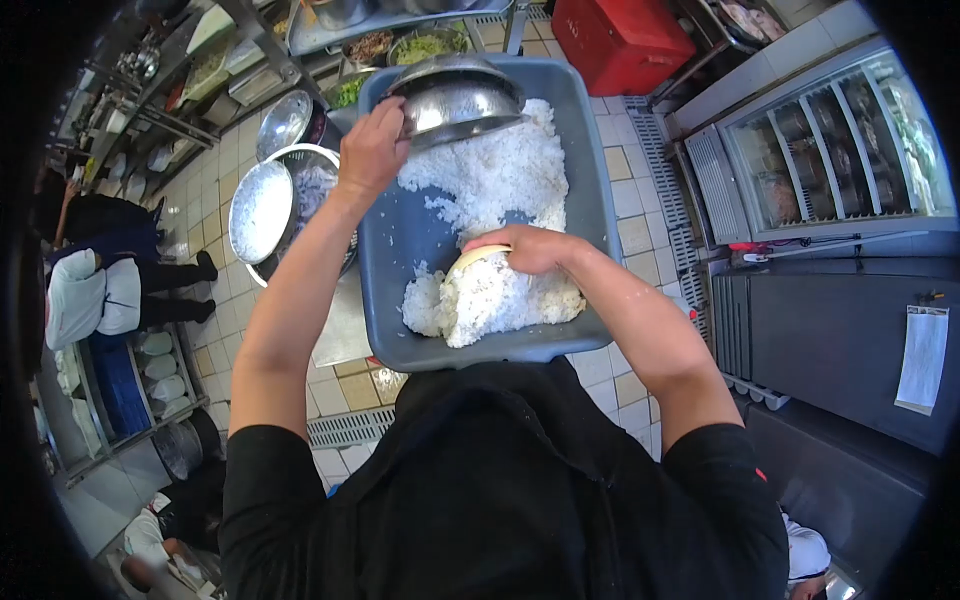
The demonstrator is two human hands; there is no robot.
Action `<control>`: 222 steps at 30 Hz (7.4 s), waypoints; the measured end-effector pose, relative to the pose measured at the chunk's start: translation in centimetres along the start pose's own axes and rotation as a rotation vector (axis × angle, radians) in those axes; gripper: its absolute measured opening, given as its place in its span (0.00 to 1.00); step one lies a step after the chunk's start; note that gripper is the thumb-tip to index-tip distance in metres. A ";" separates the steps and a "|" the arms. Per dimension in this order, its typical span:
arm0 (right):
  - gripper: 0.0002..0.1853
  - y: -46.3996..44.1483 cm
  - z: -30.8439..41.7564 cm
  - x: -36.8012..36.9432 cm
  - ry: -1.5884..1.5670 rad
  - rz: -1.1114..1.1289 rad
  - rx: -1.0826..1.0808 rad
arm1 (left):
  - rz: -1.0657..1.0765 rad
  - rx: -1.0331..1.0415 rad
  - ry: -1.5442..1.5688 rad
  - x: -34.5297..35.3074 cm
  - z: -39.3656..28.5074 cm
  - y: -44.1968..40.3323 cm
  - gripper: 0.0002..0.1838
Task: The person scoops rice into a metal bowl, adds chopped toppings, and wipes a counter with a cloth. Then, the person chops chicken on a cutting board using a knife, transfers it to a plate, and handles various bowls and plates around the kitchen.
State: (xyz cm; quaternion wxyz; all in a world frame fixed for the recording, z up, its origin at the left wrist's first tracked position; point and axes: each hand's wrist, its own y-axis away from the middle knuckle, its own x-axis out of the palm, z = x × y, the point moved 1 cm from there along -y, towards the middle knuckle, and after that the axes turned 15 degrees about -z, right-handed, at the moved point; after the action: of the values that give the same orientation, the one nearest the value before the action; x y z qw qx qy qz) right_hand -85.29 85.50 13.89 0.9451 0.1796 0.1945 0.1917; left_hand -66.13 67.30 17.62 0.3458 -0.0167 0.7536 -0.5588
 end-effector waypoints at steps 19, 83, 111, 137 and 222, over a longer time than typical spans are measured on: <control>0.32 2.2 5.7 -3.8 0.597 -1.296 -0.570 | 0.278 -1.717 0.781 -2.2 -10.1 5.1 0.10; 0.26 -1.0 -1.4 -0.3 0.611 -0.227 -0.177 | -0.281 -1.407 0.735 -8.2 -6.3 7.4 0.12; 0.23 8.5 13.9 -10.6 0.205 -0.885 -0.426 | -0.097 -1.650 0.775 -7.2 -10.0 6.2 0.13; 0.25 5.4 15.1 -1.5 0.941 -1.045 -0.591 | -0.003 -1.664 0.723 -4.8 -13.4 7.2 0.12; 0.12 2.2 8.8 -1.6 0.325 -1.049 -0.561 | -0.164 -1.773 0.853 -6.0 -12.6 7.9 0.13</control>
State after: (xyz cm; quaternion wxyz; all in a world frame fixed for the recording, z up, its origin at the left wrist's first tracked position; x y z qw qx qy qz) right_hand -83.42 84.39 22.82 0.8828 -0.2269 0.3408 -0.2301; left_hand -65.51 83.20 15.56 -0.1325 -0.1193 0.9575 0.2269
